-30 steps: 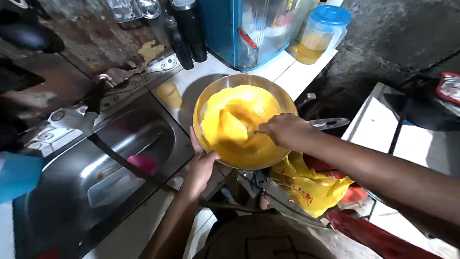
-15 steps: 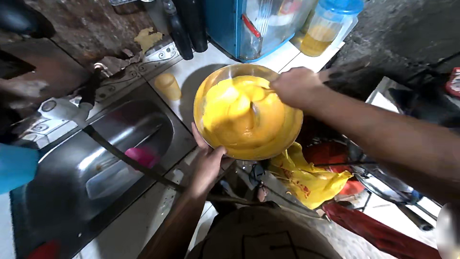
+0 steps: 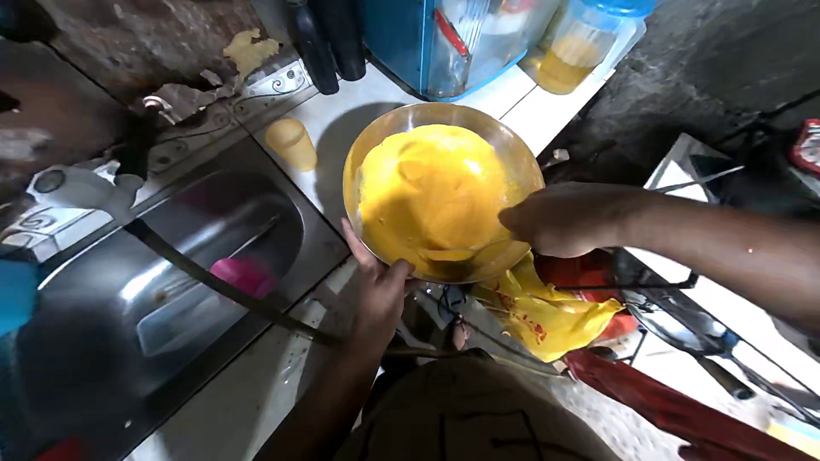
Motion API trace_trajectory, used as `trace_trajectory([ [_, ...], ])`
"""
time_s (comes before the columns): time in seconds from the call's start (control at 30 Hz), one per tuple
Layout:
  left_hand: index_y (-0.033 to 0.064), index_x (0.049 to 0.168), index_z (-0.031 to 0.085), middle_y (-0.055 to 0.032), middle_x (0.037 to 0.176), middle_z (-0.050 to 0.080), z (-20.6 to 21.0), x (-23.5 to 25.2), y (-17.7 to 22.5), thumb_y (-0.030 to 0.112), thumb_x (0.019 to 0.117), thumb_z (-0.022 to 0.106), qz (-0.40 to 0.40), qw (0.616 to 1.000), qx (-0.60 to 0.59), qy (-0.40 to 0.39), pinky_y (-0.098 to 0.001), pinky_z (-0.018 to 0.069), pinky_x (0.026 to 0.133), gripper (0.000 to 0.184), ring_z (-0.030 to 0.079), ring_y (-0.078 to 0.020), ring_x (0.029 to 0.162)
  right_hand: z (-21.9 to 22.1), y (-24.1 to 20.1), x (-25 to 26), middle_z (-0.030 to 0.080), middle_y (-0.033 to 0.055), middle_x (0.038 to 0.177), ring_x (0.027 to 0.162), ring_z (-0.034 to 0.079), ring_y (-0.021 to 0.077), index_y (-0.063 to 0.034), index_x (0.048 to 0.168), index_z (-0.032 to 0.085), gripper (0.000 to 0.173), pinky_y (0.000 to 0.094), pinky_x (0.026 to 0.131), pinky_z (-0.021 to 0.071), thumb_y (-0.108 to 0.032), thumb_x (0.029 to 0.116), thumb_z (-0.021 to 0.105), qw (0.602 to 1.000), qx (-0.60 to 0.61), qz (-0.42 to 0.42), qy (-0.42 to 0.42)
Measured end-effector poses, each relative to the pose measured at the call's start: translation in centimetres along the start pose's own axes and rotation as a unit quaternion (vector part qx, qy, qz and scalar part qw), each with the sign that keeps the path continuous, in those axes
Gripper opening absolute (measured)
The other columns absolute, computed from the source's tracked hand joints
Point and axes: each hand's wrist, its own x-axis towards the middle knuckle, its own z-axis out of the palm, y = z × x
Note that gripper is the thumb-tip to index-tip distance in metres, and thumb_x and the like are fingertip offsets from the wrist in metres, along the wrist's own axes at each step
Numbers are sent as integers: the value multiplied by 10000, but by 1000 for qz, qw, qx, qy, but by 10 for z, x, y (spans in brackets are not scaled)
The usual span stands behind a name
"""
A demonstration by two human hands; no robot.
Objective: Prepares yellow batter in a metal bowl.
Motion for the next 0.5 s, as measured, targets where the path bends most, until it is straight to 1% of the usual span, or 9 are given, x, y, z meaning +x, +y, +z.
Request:
trace_trajectory([
  [0.07,335,1605,-159,-219,1550,291,-1,-1,1,-110,845,538,-6,1000,10,-1,-425,630,596,1122,705,-293,944,-9,21,13,677,234,1005,993,666,407,48,1100,675,217,613,848,505,-138,1053,573,999,-4,27,-29],
  [0.13,310,1613,-124,-219,1531,314,0,-2,3,-115,857,537,-9,1000,16,3,-408,628,598,1091,706,-282,937,-22,36,32,689,259,1000,995,674,447,44,1070,682,226,656,826,509,-167,1025,615,991,6,127,49],
  [0.2,380,1600,-147,-228,1576,253,-1,1,1,-136,827,539,-6,1000,3,0,-471,628,595,1155,698,-345,972,-29,27,48,682,279,990,983,676,489,22,1091,666,196,674,760,518,-136,978,642,973,13,156,168],
  [0.27,404,1594,-152,-235,1584,246,-4,5,1,-139,793,547,-4,1000,3,-5,-498,624,581,1194,699,-375,962,-16,13,57,686,269,984,968,678,489,-30,1183,678,225,656,765,535,-62,965,632,969,18,53,239],
  [0.3,398,1598,-146,-232,1585,254,-5,7,3,-138,794,554,-8,1000,6,-7,-493,627,581,1193,703,-370,951,-5,12,59,696,239,910,901,690,472,-54,1133,713,177,655,741,547,-68,966,655,965,18,-27,261],
  [0.37,383,1598,-153,-228,1591,251,-6,6,8,-145,814,547,-20,1000,18,-8,-460,630,594,1176,710,-337,944,2,23,59,704,171,868,870,698,409,-95,1069,732,113,633,744,542,-133,1009,645,973,7,-82,214],
  [0.4,369,1598,-167,-222,1590,244,-5,5,10,-145,816,540,-24,999,28,-9,-421,629,591,1173,714,-298,928,0,32,56,709,186,880,879,700,424,-85,1059,741,107,645,738,540,-129,1001,662,978,-5,-54,201],
  [0.47,350,1598,-171,-215,1590,232,-5,4,12,-134,817,541,-26,999,40,-18,-388,625,590,1163,713,-258,919,-14,43,54,715,224,1010,992,686,457,-92,1193,724,209,641,797,536,-111,1003,641,981,-36,65,181],
  [0.5,346,1599,-173,-214,1600,212,-5,5,12,-123,814,543,-27,998,48,-22,-385,626,597,1161,713,-254,924,-17,41,57,708,242,1027,998,682,478,-82,1224,699,247,637,776,536,-61,988,627,974,-43,99,201],
])
